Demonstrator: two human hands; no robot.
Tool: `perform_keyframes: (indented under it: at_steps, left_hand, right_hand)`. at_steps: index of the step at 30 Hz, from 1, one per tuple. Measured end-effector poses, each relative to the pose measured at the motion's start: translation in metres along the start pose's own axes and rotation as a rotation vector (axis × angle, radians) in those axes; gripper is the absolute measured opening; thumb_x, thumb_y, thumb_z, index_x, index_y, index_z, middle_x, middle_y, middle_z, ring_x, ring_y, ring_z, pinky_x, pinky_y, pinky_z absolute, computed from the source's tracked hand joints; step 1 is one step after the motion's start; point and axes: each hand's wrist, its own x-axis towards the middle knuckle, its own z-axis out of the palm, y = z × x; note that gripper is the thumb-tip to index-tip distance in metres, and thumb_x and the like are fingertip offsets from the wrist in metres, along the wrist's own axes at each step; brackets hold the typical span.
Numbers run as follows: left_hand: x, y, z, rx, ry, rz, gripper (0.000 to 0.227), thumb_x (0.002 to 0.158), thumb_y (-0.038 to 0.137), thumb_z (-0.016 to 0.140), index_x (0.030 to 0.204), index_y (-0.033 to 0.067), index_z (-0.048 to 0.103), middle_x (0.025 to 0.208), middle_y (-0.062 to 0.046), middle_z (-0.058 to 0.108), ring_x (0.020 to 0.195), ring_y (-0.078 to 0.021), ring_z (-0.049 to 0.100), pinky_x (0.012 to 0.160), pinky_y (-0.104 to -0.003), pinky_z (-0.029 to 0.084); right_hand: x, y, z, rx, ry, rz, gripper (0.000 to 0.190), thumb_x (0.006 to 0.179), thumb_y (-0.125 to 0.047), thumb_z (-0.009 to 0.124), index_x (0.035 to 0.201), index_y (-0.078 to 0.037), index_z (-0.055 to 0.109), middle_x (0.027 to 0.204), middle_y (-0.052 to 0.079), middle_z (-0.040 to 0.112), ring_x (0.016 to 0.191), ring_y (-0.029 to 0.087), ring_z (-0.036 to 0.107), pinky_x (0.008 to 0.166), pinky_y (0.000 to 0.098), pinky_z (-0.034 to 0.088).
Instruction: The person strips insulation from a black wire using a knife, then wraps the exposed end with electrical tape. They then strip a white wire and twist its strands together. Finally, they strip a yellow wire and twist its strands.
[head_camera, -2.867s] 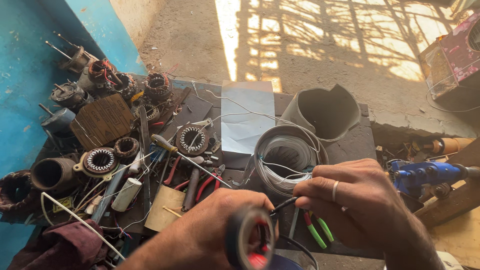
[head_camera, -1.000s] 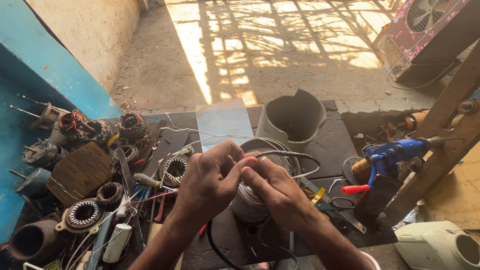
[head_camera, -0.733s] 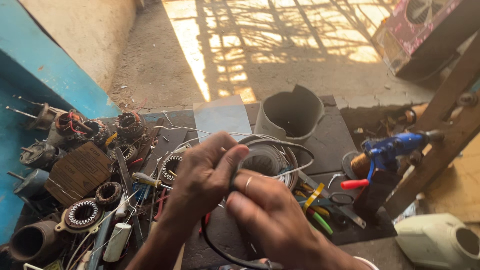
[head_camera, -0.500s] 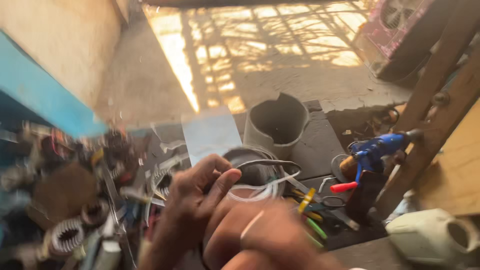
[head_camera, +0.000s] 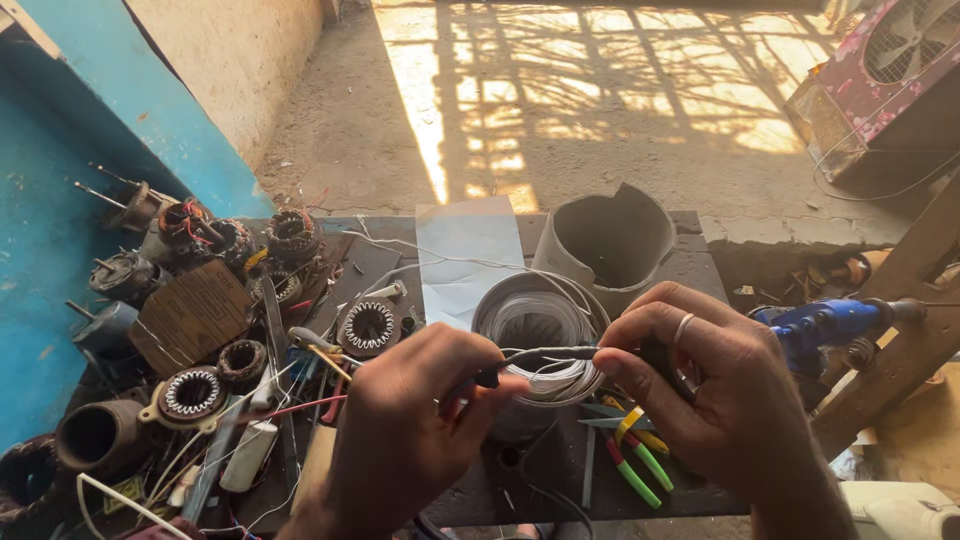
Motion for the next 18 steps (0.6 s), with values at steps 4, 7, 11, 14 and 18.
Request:
perform_keyframes:
  at_steps: [4, 7, 11, 14, 18]
  left_hand:
    - [-0.008, 0.000, 0.000, 0.285, 0.129, 0.324, 0.019, 0.092, 0.015, 0.082, 0.102, 0.0021, 0.071, 0.082, -0.006, 0.071, 0.065, -0.0166, 0.064, 0.060, -0.030, 0.048]
    - [-0.013, 0.001, 0.001, 0.210, 0.177, 0.264, 0.015, 0.096, 0.017, 0.078, 0.101, 0.0043, 0.073, 0.082, -0.004, 0.073, 0.068, -0.0143, 0.067, 0.062, -0.028, 0.049]
    - [-0.015, -0.007, 0.003, -0.219, -0.058, -0.391, 0.026, 0.096, 0.024, 0.071, 0.082, 0.0035, 0.078, 0.065, -0.004, 0.072, 0.057, -0.0099, 0.064, 0.051, -0.025, 0.047]
    - [-0.012, -0.028, 0.006, -0.677, -0.417, -0.728, 0.038, 0.103, 0.026, 0.065, 0.081, -0.0037, 0.074, 0.063, -0.003, 0.069, 0.051, -0.0067, 0.059, 0.046, -0.023, 0.043]
    - [-0.017, -0.045, 0.008, -0.909, -0.671, -0.874, 0.025, 0.100, 0.021, 0.060, 0.098, 0.0008, 0.075, 0.074, 0.001, 0.075, 0.051, -0.0033, 0.056, 0.047, -0.020, 0.044]
  right_hand:
    - [0.000, -0.002, 0.004, -0.006, 0.028, 0.081, 0.012, 0.082, -0.014, 0.079, 0.086, -0.004, 0.073, 0.078, 0.001, 0.069, 0.053, 0.007, 0.051, 0.047, 0.0244, 0.038]
    - [0.000, -0.002, 0.006, 0.006, 0.059, 0.083, 0.012, 0.082, -0.014, 0.079, 0.085, -0.004, 0.073, 0.078, 0.000, 0.069, 0.052, 0.006, 0.046, 0.046, 0.0241, 0.035]
    - [-0.001, 0.000, 0.010, -0.043, 0.078, 0.035, 0.013, 0.079, -0.015, 0.082, 0.083, -0.005, 0.074, 0.078, -0.001, 0.069, 0.052, 0.006, 0.046, 0.047, 0.0244, 0.036]
    - [0.000, 0.001, 0.013, -0.029, 0.075, -0.007, 0.014, 0.079, -0.015, 0.082, 0.084, -0.005, 0.074, 0.080, 0.000, 0.069, 0.057, 0.006, 0.053, 0.049, 0.0239, 0.039]
    - [0.000, 0.003, 0.014, -0.024, 0.050, -0.109, 0.017, 0.079, -0.017, 0.083, 0.087, -0.006, 0.072, 0.084, 0.001, 0.068, 0.069, 0.006, 0.062, 0.058, 0.0233, 0.046]
